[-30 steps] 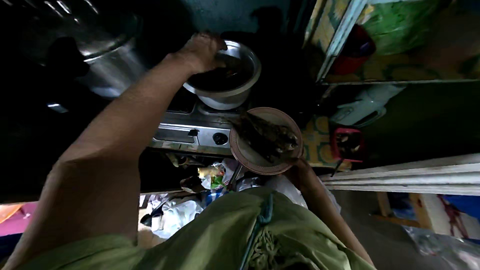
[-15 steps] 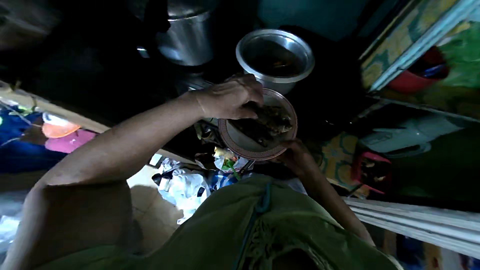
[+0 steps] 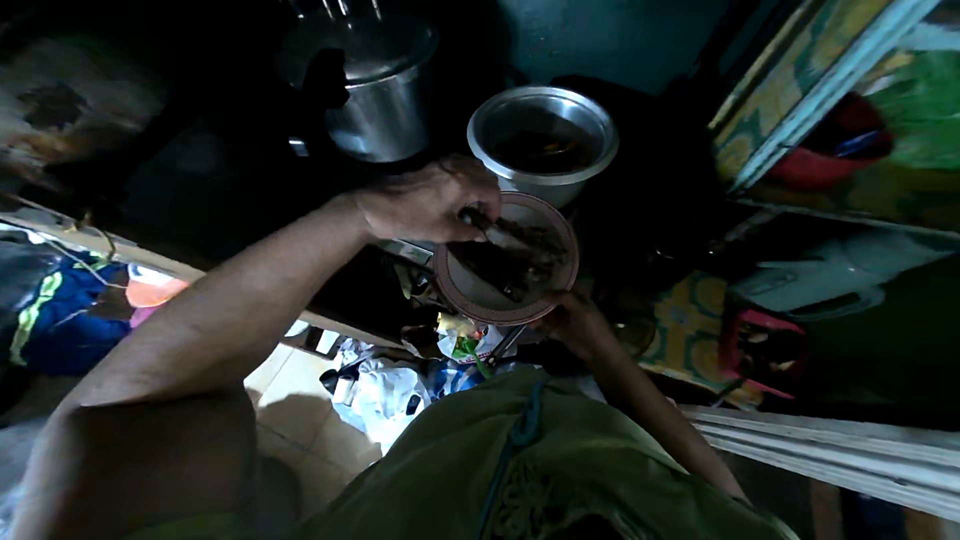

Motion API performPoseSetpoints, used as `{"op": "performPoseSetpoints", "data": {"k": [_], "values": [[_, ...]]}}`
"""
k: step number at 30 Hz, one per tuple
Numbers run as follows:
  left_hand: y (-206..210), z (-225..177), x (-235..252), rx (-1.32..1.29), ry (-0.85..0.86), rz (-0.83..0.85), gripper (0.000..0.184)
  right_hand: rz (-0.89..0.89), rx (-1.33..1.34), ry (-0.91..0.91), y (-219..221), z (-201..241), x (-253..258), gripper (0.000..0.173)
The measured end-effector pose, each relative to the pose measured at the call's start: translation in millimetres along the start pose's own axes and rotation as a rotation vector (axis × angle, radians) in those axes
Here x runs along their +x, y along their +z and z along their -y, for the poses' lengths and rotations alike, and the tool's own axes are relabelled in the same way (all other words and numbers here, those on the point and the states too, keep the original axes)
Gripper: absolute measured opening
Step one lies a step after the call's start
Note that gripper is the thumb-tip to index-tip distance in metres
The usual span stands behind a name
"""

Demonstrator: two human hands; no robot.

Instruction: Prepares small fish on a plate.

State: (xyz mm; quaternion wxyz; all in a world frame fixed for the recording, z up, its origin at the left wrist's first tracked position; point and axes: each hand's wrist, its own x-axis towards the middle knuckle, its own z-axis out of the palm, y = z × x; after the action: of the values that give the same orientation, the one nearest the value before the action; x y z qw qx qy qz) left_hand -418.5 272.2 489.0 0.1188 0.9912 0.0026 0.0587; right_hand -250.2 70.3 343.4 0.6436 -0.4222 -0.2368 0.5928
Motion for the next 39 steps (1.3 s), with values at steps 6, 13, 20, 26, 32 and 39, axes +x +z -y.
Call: {"op": "performPoseSetpoints", "data": {"k": [6, 13, 20, 26, 32, 39], "values": [[-39.8, 33.9, 48.5, -0.126, -0.257, -0.167, 0.024, -0.050, 0.034, -0.030, -27.8, -0.8, -5.5, 0.017], [9.0, 105.1, 149.6, 0.210, -0.629, 0.201, 0.037, -0.117, 0.095, -0.079, -52.3, 6.4, -22.2, 0.018], [43.0, 145.4, 170.8, 0.196, -0.404, 0.276, 0.031, -0.160, 0.126, -0.131, -59.4, 7.5, -39.2, 0.019], [-3.2, 83.1, 124.7, 0.039, -0.508, 0.012, 0.039, -0.130, 0.126, -0.120, -51.7, 3.9, -41.8, 0.020], [-24.3, 13.5, 16.8, -0.074, -0.187, -0.016, 0.025, -0.047, 0.085, -0.032, -26.5, 4.0, -29.8, 0.021], [20.4, -21.2, -86.2, 0.029, -0.082, -0.234, 0.019, 0.065, -0.036, 0.019, 22.3, -1.5, -14.8, 0.019]]}}
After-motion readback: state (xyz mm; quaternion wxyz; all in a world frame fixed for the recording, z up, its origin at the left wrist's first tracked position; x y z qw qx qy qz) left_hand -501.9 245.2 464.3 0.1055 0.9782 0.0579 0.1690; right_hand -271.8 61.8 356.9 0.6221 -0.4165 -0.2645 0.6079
